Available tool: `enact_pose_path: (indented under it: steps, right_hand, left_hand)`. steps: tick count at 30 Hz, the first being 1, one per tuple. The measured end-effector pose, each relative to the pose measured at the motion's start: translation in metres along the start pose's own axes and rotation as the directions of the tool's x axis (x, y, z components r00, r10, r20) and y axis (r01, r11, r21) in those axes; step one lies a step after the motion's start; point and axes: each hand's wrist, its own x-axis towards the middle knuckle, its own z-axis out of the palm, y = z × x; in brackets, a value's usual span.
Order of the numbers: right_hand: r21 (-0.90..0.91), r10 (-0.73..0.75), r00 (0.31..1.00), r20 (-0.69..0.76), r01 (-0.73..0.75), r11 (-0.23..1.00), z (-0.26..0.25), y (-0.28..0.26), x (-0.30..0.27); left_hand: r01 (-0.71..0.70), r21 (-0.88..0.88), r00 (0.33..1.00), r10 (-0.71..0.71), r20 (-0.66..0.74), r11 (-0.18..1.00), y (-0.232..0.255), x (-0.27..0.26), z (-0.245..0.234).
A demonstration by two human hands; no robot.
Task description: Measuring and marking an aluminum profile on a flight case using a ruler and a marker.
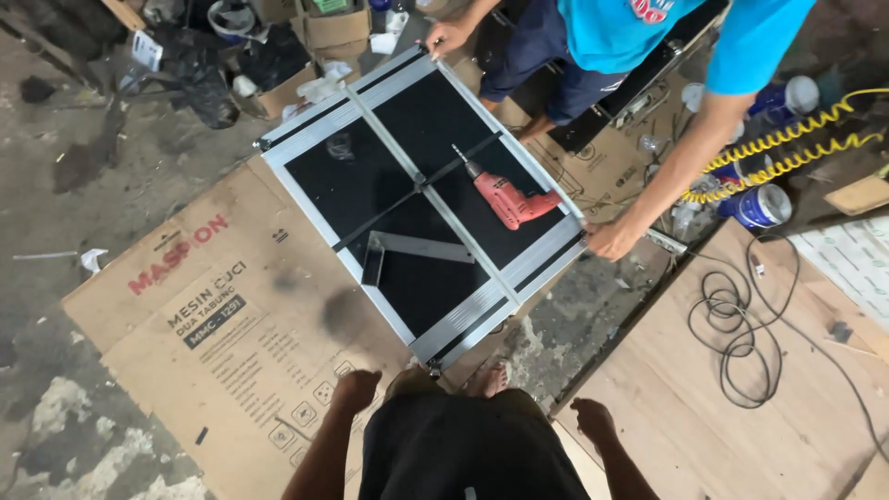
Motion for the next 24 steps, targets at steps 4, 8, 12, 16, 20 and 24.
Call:
enact_pose_path:
  steps: [4, 8, 12, 16, 20, 24]
  right_hand:
    - [-0.139, 0.096, 0.995, -0.039, -0.1, 0.985, -0.013, -0.078, -0.026]
    - [-0.112, 0.016, 1.0, -0.026, -0.019, 0.994, -0.02, -0.109, -0.047]
    - [-0.051, 0.112, 0.993, -0.029, -0.114, 0.992, -0.024, -0.09, -0.057]
    - [-0.314, -0.146, 0.988, -0.058, 0.121, 0.942, -0.005, 0.058, 0.003]
    - [-0.312, 0.143, 0.986, -0.085, -0.163, 0.936, -0.001, 0.088, -0.032]
    - [-0.071, 0.376, 0.922, -0.092, -0.382, 0.921, 0.002, 0.073, -0.076]
  left_hand:
    - [-0.03, -0.011, 0.979, 0.032, 0.199, 0.999, 0.009, -0.006, 0.008]
    - [0.003, -0.031, 0.966, 0.005, 0.258, 1.0, 0.01, -0.007, 0.01]
    - [-0.089, 0.03, 0.975, 0.081, 0.209, 0.996, 0.005, 0.015, 0.008]
    - [-0.107, 0.079, 0.96, 0.082, 0.268, 0.991, 0.003, 0.044, -0.024]
    - [-0.169, 0.168, 0.975, 0.139, 0.176, 0.971, -0.001, 0.077, -0.035]
    - [-0.108, 0.056, 0.975, 0.094, 0.203, 0.993, 0.006, 0.092, -0.056]
